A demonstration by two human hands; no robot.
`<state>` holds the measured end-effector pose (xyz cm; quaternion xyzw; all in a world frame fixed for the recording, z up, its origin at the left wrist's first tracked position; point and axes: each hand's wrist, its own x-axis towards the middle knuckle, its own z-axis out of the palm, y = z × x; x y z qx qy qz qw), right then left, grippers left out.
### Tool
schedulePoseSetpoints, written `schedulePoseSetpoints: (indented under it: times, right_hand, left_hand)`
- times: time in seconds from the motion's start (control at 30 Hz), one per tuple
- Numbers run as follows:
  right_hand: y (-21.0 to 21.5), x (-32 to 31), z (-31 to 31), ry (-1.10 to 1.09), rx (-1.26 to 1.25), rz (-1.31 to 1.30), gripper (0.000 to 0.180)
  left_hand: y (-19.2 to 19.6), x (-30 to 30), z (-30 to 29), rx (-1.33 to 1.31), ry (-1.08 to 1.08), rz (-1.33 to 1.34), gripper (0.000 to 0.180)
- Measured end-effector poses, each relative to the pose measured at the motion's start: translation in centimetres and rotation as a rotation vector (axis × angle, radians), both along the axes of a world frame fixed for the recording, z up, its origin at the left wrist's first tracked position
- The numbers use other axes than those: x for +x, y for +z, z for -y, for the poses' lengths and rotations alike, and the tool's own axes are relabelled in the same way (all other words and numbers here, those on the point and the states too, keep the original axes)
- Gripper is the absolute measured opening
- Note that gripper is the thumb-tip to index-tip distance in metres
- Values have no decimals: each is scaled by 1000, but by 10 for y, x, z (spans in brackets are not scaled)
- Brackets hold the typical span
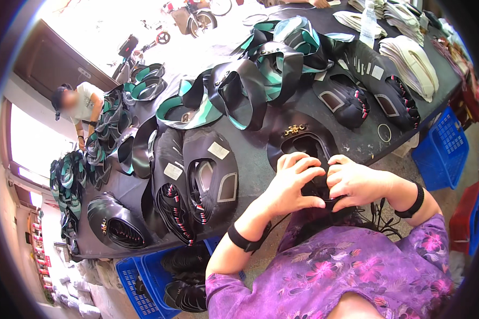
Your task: Attaching decorative metal buckles to black shoe uppers by hand.
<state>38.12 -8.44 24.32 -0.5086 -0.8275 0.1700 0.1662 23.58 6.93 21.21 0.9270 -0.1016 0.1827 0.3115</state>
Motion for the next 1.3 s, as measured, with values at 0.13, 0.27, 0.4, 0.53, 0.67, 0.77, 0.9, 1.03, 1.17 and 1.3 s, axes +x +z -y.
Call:
schedulePoseSetpoints:
  times: [0.13, 0.27, 0.4, 0.53, 0.67, 0.77, 0.9, 1.03, 1.17, 1.3]
  right_hand:
    - [-6, 5, 9, -73, 28, -118, 23]
    - [-3, 2, 22, -135, 21, -73, 24]
    - [-4, 12, 30, -114, 35, -154, 23]
    - [-4, 13, 34, -114, 19, -272, 20]
    - [-2, 11, 35, -132, -3, -201, 19]
    - [-1, 11, 36, -126, 18, -179, 18]
    - [2, 18, 42, -188, 58, -358, 19]
    - [8, 24, 49, -295, 95, -506, 21]
    - [6, 31, 54, -422, 198, -492, 21]
    - [4, 27, 58, -507, 244, -553, 21]
  left_hand:
    - [10, 10, -18, 121, -168, -248, 47]
    - [9, 27, -22, 119, -350, -342, 37]
    - [11, 37, -32, -87, -490, -420, 26]
    - [19, 64, -22, 205, -478, -511, 29]
    - [37, 79, -6, 402, -472, -785, 27]
    - [20, 84, -4, 293, -525, -724, 25]
    - [6, 86, -12, -81, -569, -604, 22]
    - [13, 76, -26, -247, -432, -751, 25]
    - [16, 66, -36, -481, -378, -665, 28]
    - [35, 51, -32, -30, -382, -618, 30]
